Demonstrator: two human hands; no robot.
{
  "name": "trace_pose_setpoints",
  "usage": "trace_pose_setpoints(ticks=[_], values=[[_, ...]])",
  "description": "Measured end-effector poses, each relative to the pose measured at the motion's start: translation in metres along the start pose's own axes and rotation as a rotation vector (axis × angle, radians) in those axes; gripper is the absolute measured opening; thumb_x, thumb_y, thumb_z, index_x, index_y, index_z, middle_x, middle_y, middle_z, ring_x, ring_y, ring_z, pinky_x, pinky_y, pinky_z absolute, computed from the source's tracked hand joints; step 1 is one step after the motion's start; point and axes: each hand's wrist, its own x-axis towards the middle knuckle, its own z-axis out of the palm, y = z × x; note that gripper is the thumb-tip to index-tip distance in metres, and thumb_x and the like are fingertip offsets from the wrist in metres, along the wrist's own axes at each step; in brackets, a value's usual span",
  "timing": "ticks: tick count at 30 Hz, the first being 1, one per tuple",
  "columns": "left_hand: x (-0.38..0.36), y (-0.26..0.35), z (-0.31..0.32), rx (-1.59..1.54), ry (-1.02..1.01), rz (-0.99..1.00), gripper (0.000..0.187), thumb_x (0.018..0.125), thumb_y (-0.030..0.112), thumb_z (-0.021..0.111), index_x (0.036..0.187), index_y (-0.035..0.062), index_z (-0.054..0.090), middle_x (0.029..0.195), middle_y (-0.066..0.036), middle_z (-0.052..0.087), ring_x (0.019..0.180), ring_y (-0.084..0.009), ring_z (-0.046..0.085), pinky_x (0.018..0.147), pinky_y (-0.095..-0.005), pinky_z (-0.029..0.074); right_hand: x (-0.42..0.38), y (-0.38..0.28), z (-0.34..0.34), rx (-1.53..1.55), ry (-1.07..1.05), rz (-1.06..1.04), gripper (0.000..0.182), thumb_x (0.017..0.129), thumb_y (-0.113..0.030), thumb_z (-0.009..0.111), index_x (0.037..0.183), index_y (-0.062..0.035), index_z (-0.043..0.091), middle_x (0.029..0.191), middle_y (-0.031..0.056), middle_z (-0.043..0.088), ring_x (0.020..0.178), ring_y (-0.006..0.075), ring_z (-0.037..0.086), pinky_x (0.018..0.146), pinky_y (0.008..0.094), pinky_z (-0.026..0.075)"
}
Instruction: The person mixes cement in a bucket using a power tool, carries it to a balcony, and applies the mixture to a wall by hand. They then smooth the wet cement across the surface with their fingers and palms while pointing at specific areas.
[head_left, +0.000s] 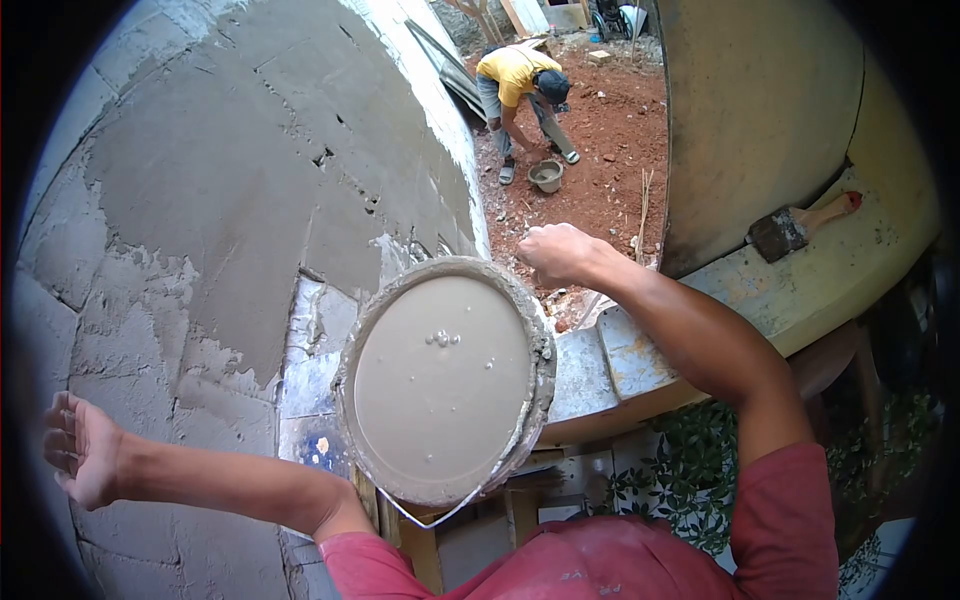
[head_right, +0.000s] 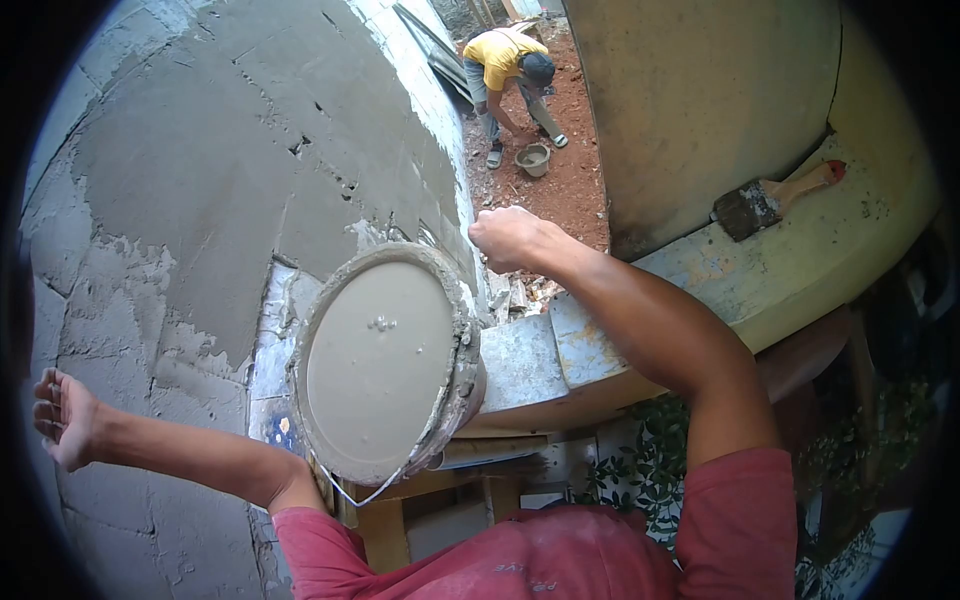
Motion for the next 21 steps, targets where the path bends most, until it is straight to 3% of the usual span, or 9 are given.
trace_pose_setpoints(ticks=[21], values=[[-0.0023,-0.0034,0.0013,-0.023,-0.015,-0.025,0.032,0.099,0.028,0.026,0.083,0.0056,0.041,0.075,-0.009,0.038,0.074,-0.0238,0.039,0.070,-0.0455,0.036,-0.0041,-0.0012,-0.0034,0.024,-0.003,0.012,0.015,0.067,0.001,0.059,0.079,0.0062,0.067,0.086,0.0253,0.066,0.083,0.0364,0.068,0.071,0.0424,0.056]])
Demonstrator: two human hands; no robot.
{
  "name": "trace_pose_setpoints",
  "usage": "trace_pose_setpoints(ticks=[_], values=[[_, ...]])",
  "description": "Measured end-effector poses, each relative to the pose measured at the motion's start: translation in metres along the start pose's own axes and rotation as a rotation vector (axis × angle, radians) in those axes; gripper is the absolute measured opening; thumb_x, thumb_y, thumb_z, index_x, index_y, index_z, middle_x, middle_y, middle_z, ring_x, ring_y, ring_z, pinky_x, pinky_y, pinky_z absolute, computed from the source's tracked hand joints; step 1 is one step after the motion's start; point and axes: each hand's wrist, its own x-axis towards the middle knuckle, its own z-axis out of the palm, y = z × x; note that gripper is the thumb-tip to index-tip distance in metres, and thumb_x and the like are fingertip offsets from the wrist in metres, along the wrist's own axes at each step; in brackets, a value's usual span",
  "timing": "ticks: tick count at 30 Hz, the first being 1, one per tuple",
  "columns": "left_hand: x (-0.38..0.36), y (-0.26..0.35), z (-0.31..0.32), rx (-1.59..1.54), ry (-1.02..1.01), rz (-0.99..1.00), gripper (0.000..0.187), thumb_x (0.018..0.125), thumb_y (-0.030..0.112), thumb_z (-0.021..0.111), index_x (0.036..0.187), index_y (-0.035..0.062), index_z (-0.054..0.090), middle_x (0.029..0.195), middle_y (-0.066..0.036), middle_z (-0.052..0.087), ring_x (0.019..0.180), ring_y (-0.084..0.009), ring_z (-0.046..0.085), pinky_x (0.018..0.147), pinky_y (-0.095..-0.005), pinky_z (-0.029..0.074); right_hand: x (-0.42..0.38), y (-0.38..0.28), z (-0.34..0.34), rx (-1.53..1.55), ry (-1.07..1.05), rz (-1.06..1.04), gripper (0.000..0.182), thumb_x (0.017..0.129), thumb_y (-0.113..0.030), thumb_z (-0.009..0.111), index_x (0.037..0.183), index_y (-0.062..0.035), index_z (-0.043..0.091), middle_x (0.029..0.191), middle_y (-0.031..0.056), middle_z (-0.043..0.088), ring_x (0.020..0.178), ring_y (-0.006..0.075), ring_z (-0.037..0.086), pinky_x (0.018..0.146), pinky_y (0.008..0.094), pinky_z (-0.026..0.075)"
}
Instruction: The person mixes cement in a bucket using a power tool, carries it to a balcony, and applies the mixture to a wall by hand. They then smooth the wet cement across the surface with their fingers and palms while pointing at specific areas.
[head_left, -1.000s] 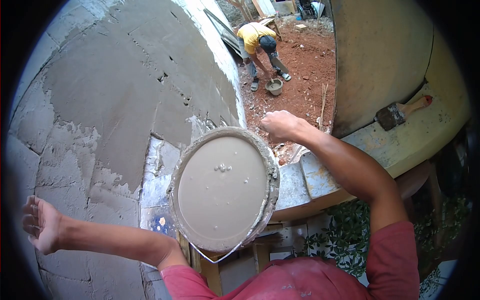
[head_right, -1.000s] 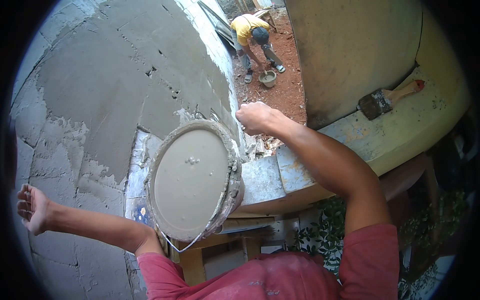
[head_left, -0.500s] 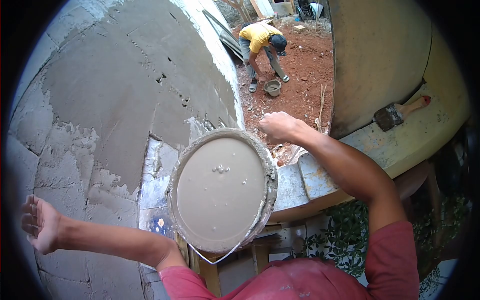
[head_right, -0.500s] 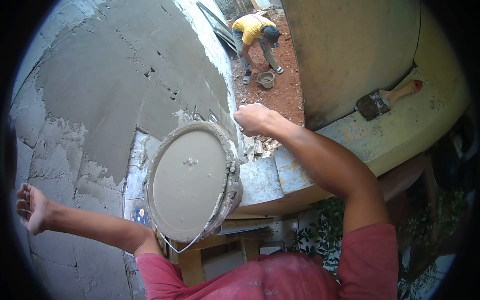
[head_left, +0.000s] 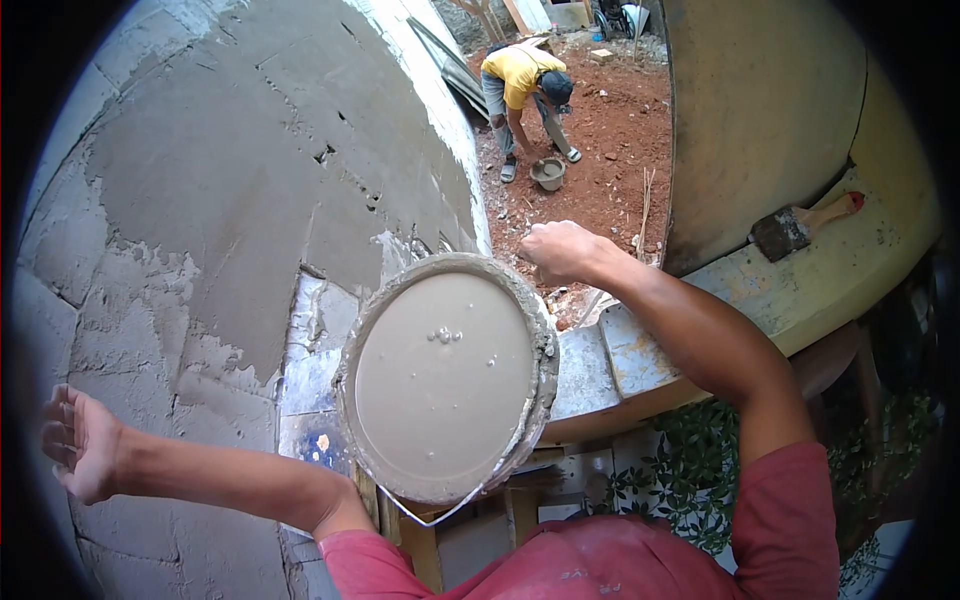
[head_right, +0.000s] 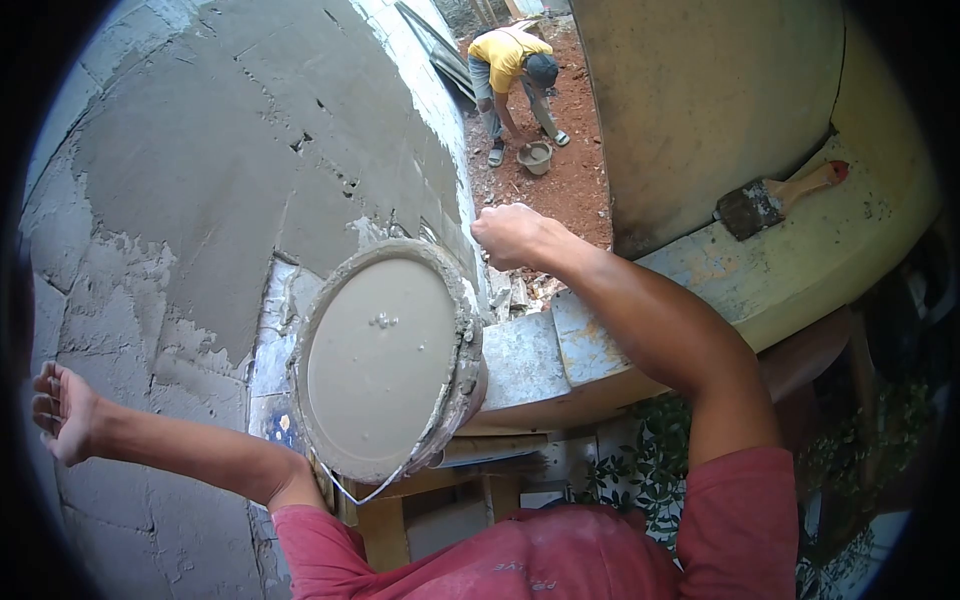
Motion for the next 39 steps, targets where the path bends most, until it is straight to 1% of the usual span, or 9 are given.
trace_pose_setpoints(ticks=[8,14,17,19,23,25,26,31,39], values=[[-0.003,0.000,0.003,0.039,0.043,0.027,0.029,0.099,0.028,0.027,0.085,0.0060,0.042,0.076,-0.009,0.038,0.075,-0.0244,0.040,0.071,-0.0455,0.036,-0.001,-0.003,-0.003,-0.013,-0.001,0.000,0.017,0.067,0.002,0.059,0.081,0.0066,0.067,0.085,0.0260,0.066,0.082,0.0365,0.068,0.071,0.0424,0.056],[-0.002,0.001,-0.001,-0.001,-0.031,0.001,0.028,0.098,0.028,0.029,0.087,0.0048,0.042,0.079,-0.011,0.041,0.076,-0.0257,0.042,0.072,-0.0463,0.037,0.002,-0.002,-0.002,-0.018,-0.013,-0.003,0.018,0.067,-0.001,0.062,0.082,0.0067,0.067,0.084,0.0259,0.066,0.082,0.0364,0.068,0.070,0.0420,0.057],[-0.004,0.000,0.002,-0.007,0.054,0.028,0.029,0.098,0.028,0.029,0.089,0.0041,0.043,0.081,-0.012,0.043,0.078,-0.0267,0.043,0.072,-0.0467,0.037,0.007,0.005,0.008,-0.028,-0.021,0.007,0.019,0.066,-0.002,0.062,0.082,0.0066,0.067,0.085,0.0255,0.066,0.082,0.0360,0.068,0.070,0.0423,0.057],[-0.001,0.001,-0.003,-0.025,-0.010,0.011,0.028,0.098,0.028,0.029,0.094,0.0039,0.043,0.085,-0.013,0.044,0.080,-0.0270,0.044,0.073,-0.0471,0.037,0.007,0.003,0.006,-0.036,-0.019,0.015,0.019,0.066,-0.002,0.062,0.082,0.0065,0.067,0.085,0.0252,0.066,0.082,0.0358,0.068,0.069,0.0425,0.057],[-0.001,0.002,-0.003,-0.036,-0.036,0.006,0.028,0.098,0.028,0.029,0.096,0.0038,0.043,0.086,-0.013,0.045,0.081,-0.0270,0.044,0.073,-0.0472,0.037,0.005,-0.002,0.000,-0.043,-0.035,0.014,0.019,0.068,-0.003,0.062,0.083,0.0062,0.067,0.085,0.0244,0.067,0.082,0.0355,0.068,0.069,0.0426,0.057],[-0.005,0.001,0.004,-0.020,0.058,0.043,0.028,0.098,0.028,0.029,0.097,0.0036,0.043,0.087,-0.014,0.046,0.081,-0.0273,0.044,0.073,-0.0475,0.037,0.007,0.002,0.005,-0.042,-0.042,0.013,0.018,0.068,-0.003,0.062,0.083,0.0062,0.067,0.085,0.0243,0.067,0.082,0.0356,0.068,0.069,0.0426,0.057],[-0.004,0.001,0.004,-0.020,0.059,0.045,0.028,0.098,0.028,0.029,0.097,0.0036,0.043,0.087,-0.014,0.046,0.081,-0.0273,0.044,0.073,-0.0475,0.037,0.007,0.003,0.005,-0.045,-0.049,0.018,0.018,0.069,-0.003,0.062,0.083,0.0060,0.067,0.085,0.0242,0.067,0.083,0.0356,0.068,0.069,0.0425,0.057],[-0.004,0.003,0.000,-0.032,-0.053,0.008,0.027,0.097,0.025,0.030,0.098,0.0027,0.045,0.086,-0.015,0.047,0.078,-0.0287,0.045,0.072,-0.0476,0.036,0.003,-0.002,-0.001,-0.046,-0.048,0.019,0.017,0.070,-0.004,0.062,0.083,0.0057,0.067,0.087,0.0241,0.066,0.085,0.0355,0.068,0.071,0.0423,0.057],[-0.002,0.003,0.001,-0.042,-0.078,-0.006,0.023,0.094,0.020,0.030,0.095,0.0019,0.045,0.086,-0.016,0.047,0.076,-0.0290,0.045,0.070,-0.0471,0.036,0.006,0.000,0.003,-0.046,-0.059,0.028,0.016,0.069,-0.003,0.062,0.081,0.0060,0.067,0.086,0.0246,0.066,0.084,0.0362,0.067,0.070,0.0427,0.056]])
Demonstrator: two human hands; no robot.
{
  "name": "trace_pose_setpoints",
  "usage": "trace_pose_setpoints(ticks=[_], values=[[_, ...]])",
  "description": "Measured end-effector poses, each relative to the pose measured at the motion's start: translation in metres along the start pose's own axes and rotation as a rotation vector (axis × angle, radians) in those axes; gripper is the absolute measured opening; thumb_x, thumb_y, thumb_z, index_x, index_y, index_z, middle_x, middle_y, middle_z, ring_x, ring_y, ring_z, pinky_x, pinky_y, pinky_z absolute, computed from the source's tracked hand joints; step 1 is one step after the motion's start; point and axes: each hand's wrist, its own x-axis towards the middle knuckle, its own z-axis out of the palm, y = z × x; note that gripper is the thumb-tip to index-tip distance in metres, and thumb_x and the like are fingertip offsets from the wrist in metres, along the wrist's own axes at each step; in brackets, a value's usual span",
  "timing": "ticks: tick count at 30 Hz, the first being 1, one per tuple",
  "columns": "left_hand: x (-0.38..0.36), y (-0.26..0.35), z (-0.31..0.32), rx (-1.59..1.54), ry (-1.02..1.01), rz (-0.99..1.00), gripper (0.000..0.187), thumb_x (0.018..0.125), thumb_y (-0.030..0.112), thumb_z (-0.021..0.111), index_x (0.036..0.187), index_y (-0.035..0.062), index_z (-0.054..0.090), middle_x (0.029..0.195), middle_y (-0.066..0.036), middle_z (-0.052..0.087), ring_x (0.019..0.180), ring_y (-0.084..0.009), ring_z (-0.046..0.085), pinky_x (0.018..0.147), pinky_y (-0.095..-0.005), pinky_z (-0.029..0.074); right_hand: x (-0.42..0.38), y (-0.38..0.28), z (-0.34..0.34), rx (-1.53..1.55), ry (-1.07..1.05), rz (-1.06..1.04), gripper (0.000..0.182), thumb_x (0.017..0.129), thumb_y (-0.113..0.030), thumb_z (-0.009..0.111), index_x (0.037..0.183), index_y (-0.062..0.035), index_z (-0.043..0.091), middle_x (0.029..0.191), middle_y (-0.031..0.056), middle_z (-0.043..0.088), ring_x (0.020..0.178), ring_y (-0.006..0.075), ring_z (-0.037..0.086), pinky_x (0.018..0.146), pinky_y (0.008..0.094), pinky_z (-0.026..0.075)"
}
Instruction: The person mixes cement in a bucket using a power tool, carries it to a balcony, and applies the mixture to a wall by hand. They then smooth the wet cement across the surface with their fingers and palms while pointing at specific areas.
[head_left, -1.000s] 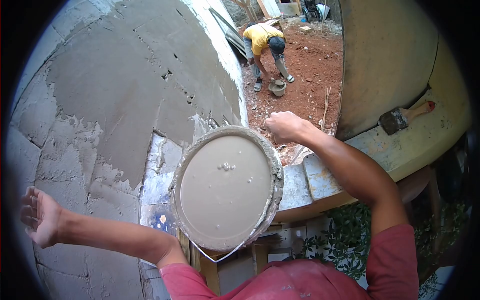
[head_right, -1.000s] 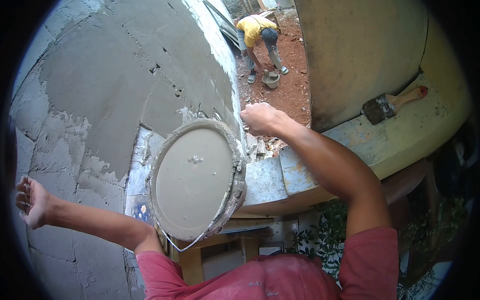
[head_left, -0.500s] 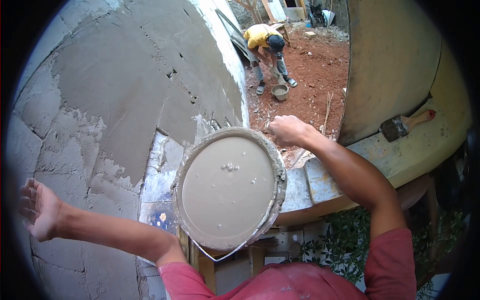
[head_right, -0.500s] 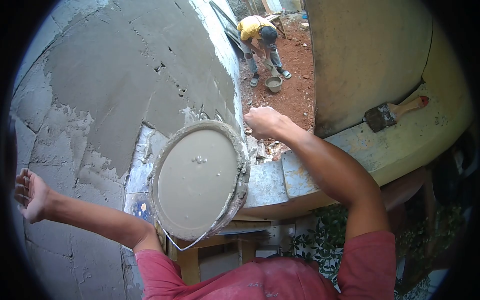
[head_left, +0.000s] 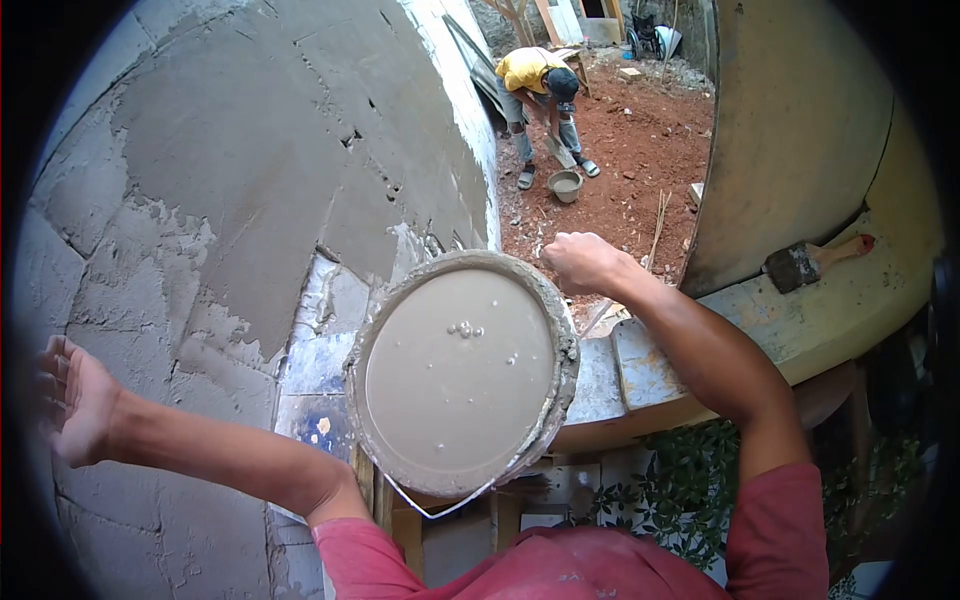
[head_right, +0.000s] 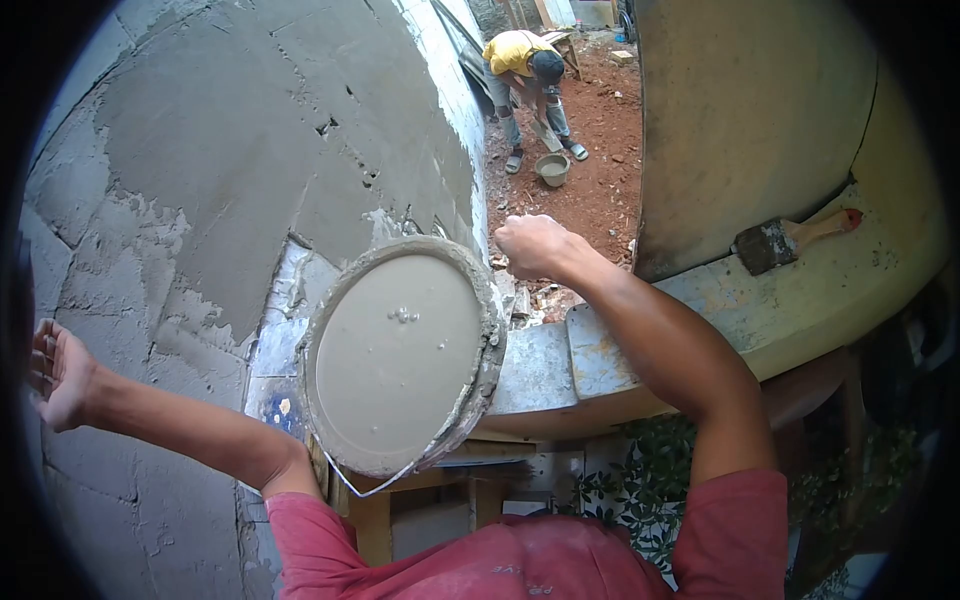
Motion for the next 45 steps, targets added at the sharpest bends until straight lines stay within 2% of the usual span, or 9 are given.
trace_pose_setpoints(ticks=[7,10,11,13,15,18,21,23,45], values=[[0.002,-0.005,0.008,0.068,-0.006,0.013,0.016,0.086,0.015,0.040,0.083,0.0016,0.048,0.077,-0.015,0.046,0.074,-0.0293,0.044,0.068,-0.0458,0.035,0.005,0.003,0.007,0.010,0.011,-0.009,0.016,0.069,-0.003,0.060,0.080,0.0060,0.067,0.085,0.0245,0.066,0.082,0.0361,0.068,0.070,0.0431,0.057],[-0.004,-0.009,0.015,0.140,0.089,0.038,0.018,0.085,0.015,0.042,0.077,0.0009,0.048,0.073,-0.014,0.046,0.074,-0.0299,0.044,0.068,-0.0453,0.035,0.009,0.010,0.016,-0.004,0.001,-0.037,0.015,0.073,-0.009,0.061,0.085,-0.0015,0.067,0.083,0.0232,0.067,0.081,0.0382,0.067,0.069,0.0453,0.055],[0.003,-0.005,0.001,0.095,-0.009,-0.003,0.018,0.086,0.018,0.043,0.082,0.0008,0.046,0.076,-0.016,0.044,0.074,-0.0313,0.045,0.069,-0.0475,0.036,0.009,0.010,0.018,0.004,0.013,-0.038,0.015,0.076,-0.011,0.060,0.086,-0.0027,0.067,0.084,0.0228,0.067,0.081,0.0382,0.067,0.070,0.0456,0.055],[-0.008,-0.012,0.010,0.161,0.100,0.054,0.021,0.089,0.022,0.041,0.088,0.0010,0.043,0.082,-0.018,0.042,0.077,-0.0329,0.045,0.070,-0.0503,0.037,0.010,0.006,0.014,-0.009,0.017,-0.069,0.016,0.078,-0.013,0.059,0.088,-0.0039,0.068,0.084,0.0224,0.067,0.082,0.0382,0.067,0.071,0.0459,0.055],[-0.001,-0.012,-0.002,0.179,0.061,0.010,0.029,0.095,0.029,0.032,0.097,0.0006,0.038,0.087,-0.017,0.039,0.083,-0.0331,0.046,0.071,-0.0510,0.037,0.008,0.002,0.012,0.023,0.038,-0.031,0.013,0.071,-0.005,0.061,0.079,0.0034,0.067,0.084,0.0231,0.067,0.082,0.0354,0.068,0.071,0.0423,0.057],[0.009,-0.009,-0.018,0.110,0.063,-0.028,0.033,0.095,0.031,0.031,0.102,0.0001,0.037,0.090,-0.017,0.038,0.088,-0.0321,0.045,0.072,-0.0506,0.037,0.015,0.009,0.021,0.021,0.036,-0.052,0.013,0.071,-0.007,0.064,0.079,0.0024,0.067,0.084,0.0242,0.066,0.080,0.0367,0.068,0.069,0.0436,0.056],[-0.005,-0.015,-0.005,0.023,-0.188,-0.135,0.042,0.095,0.034,0.029,0.114,-0.0018,0.037,0.102,-0.020,0.041,0.095,-0.0317,0.044,0.077,-0.0519,0.038,0.013,0.008,0.019,0.027,0.032,-0.029,0.012,0.070,-0.006,0.063,0.077,0.0030,0.067,0.082,0.0250,0.066,0.078,0.0376,0.068,0.068,0.0445,0.056],[-0.066,-0.040,0.067,0.208,0.118,0.010,0.035,0.099,0.034,0.038,0.083,0.0068,0.053,0.073,-0.005,0.055,0.069,-0.0206,0.052,0.064,-0.0347,0.043,0.013,0.008,0.016,0.030,0.024,-0.016,0.011,0.070,-0.004,0.061,0.075,0.0033,0.067,0.081,0.0254,0.066,0.077,0.0381,0.068,0.067,0.0448,0.056],[-0.069,-0.040,0.074,0.210,0.173,-0.026,0.039,0.096,0.047,0.041,0.096,0.0085,0.049,0.079,-0.005,0.053,0.076,-0.0218,0.052,0.070,-0.0379,0.044,0.013,0.010,0.020,0.032,0.037,-0.013,0.011,0.070,-0.007,0.064,0.076,0.0028,0.067,0.081,0.0252,0.066,0.078,0.0384,0.067,0.068,0.0451,0.056]])
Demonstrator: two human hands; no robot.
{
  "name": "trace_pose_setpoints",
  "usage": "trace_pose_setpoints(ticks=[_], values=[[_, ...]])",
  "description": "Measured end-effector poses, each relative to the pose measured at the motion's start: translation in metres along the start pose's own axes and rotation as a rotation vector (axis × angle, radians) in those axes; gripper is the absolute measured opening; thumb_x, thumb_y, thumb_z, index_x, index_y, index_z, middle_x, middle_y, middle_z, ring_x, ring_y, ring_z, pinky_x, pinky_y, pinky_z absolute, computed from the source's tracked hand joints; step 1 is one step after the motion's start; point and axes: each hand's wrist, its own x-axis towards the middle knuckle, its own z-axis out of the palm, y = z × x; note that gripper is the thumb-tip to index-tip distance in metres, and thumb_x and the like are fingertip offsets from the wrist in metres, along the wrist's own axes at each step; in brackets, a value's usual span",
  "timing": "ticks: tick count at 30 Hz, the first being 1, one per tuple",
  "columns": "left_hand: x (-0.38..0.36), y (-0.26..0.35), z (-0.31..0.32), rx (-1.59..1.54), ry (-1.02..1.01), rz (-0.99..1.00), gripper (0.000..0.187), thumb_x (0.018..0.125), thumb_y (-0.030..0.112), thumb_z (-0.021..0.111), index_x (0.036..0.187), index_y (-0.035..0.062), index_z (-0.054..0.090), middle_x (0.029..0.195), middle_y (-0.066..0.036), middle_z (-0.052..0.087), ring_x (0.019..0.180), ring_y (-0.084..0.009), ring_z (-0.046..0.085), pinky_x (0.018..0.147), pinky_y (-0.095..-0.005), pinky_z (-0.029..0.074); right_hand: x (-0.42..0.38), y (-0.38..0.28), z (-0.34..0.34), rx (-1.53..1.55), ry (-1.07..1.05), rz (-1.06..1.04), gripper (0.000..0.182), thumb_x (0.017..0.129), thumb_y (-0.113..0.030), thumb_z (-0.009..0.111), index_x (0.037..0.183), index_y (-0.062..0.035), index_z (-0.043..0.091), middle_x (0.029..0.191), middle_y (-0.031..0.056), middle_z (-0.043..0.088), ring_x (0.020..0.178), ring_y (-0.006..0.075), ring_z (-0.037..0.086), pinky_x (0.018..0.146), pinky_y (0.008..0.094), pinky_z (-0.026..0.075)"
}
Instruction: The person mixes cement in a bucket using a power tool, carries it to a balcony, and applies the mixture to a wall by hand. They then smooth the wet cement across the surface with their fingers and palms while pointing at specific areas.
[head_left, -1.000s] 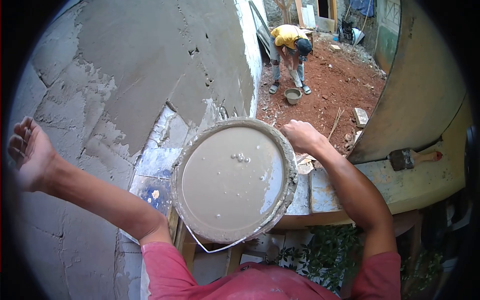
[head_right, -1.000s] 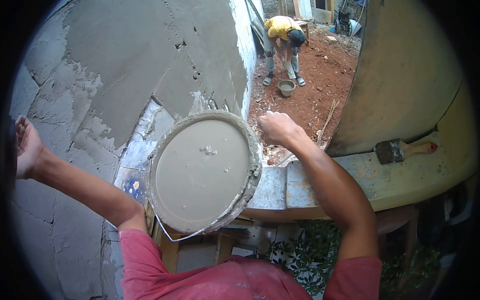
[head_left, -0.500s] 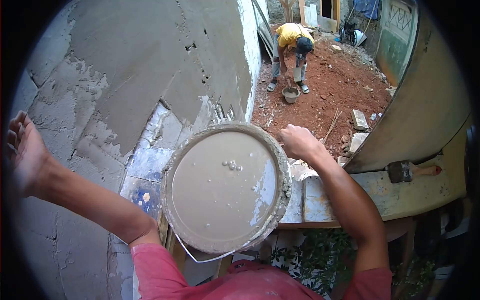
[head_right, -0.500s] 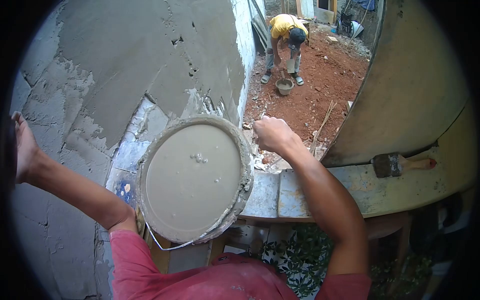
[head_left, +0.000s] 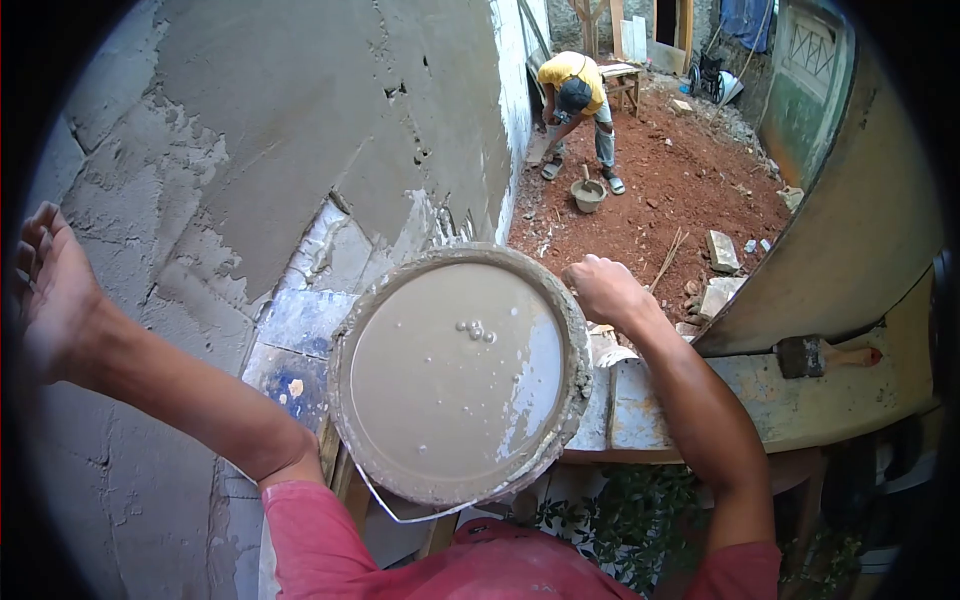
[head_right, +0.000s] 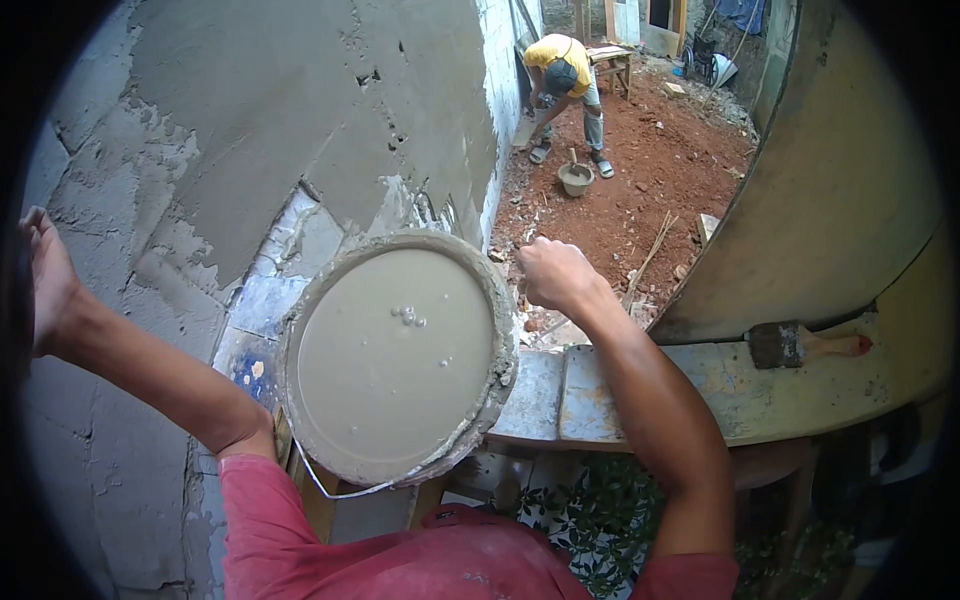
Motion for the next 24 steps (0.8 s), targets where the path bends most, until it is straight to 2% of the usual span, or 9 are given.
trace_pose_setpoints(ticks=[6,14,17,19,20,21,22,24], values=[[0.001,-0.001,-0.004,-0.034,-0.051,-0.004,0.038,0.096,0.046,0.041,0.096,0.0086,0.049,0.080,-0.004,0.052,0.076,-0.0210,0.051,0.070,-0.0374,0.044,0.000,0.000,0.001,0.016,0.004,-0.016,0.015,0.074,-0.013,0.069,0.080,0.0012,0.068,0.084,0.0247,0.066,0.081,0.0379,0.067,0.071,0.0455,0.055],[0.002,0.001,-0.004,-0.019,-0.039,0.035,0.037,0.096,0.045,0.040,0.094,0.0086,0.048,0.078,-0.004,0.051,0.075,-0.0210,0.051,0.068,-0.0367,0.043,0.001,0.002,0.001,0.009,-0.004,-0.026,0.014,0.075,-0.013,0.067,0.082,0.0000,0.067,0.087,0.0255,0.066,0.084,0.0395,0.066,0.072,0.0461,0.055],[0.001,0.000,-0.005,-0.020,-0.101,0.036,0.038,0.096,0.046,0.040,0.096,0.0087,0.048,0.081,-0.004,0.052,0.076,-0.0211,0.051,0.069,-0.0372,0.043,0.000,-0.001,-0.003,0.008,-0.011,0.004,0.014,0.075,-0.011,0.065,0.084,-0.0003,0.067,0.087,0.0257,0.065,0.085,0.0399,0.066,0.074,0.0466,0.055],[-0.013,-0.004,0.010,0.110,-0.031,0.112,0.042,0.096,0.048,0.039,0.112,0.0095,0.045,0.100,-0.006,0.048,0.084,-0.0205,0.049,0.071,-0.0388,0.043,-0.002,-0.004,-0.006,0.010,0.020,-0.024,0.014,0.075,-0.010,0.061,0.085,-0.0022,0.068,0.088,0.0264,0.065,0.086,0.0407,0.065,0.076,0.0470,0.054],[0.013,-0.012,-0.017,0.249,-0.203,0.193,0.049,0.094,0.035,0.029,0.126,-0.0021,0.033,0.116,-0.024,0.042,0.104,-0.0329,0.044,0.084,-0.0541,0.039,-0.006,-0.009,-0.013,0.005,-0.013,-0.043,0.014,0.078,-0.011,0.060,0.085,-0.0030,0.068,0.089,0.0273,0.064,0.087,0.0416,0.065,0.077,0.0476,0.053],[-0.015,-0.025,0.008,0.376,-0.112,0.240,0.055,0.094,0.036,0.026,0.135,-0.0008,0.029,0.125,-0.025,0.042,0.109,-0.0345,0.046,0.089,-0.0543,0.040,-0.008,-0.014,-0.016,0.015,-0.013,-0.043,0.014,0.079,-0.011,0.059,0.086,-0.0029,0.068,0.089,0.0272,0.064,0.087,0.0417,0.064,0.077,0.0479,0.053],[-0.029,-0.035,0.026,0.198,-0.126,0.143,0.040,0.088,0.023,0.048,0.117,-0.0038,0.057,0.107,-0.021,0.054,0.106,-0.0312,0.049,0.088,-0.0523,0.042,-0.008,-0.014,-0.018,0.018,-0.003,-0.038,0.014,0.080,-0.011,0.059,0.087,-0.0029,0.068,0.089,0.0272,0.064,0.088,0.0417,0.064,0.077,0.0482,0.053],[-0.045,-0.040,0.033,0.114,-0.590,-0.262,0.040,0.092,0.033,0.050,0.109,-0.0002,0.064,0.100,-0.013,0.063,0.094,-0.0223,0.057,0.084,-0.0371,0.043,-0.005,-0.004,-0.007,0.010,0.020,-0.057,0.015,0.081,-0.012,0.059,0.088,-0.0028,0.068,0.089,0.0270,0.064,0.089,0.0413,0.064,0.077,0.0483,0.053]])
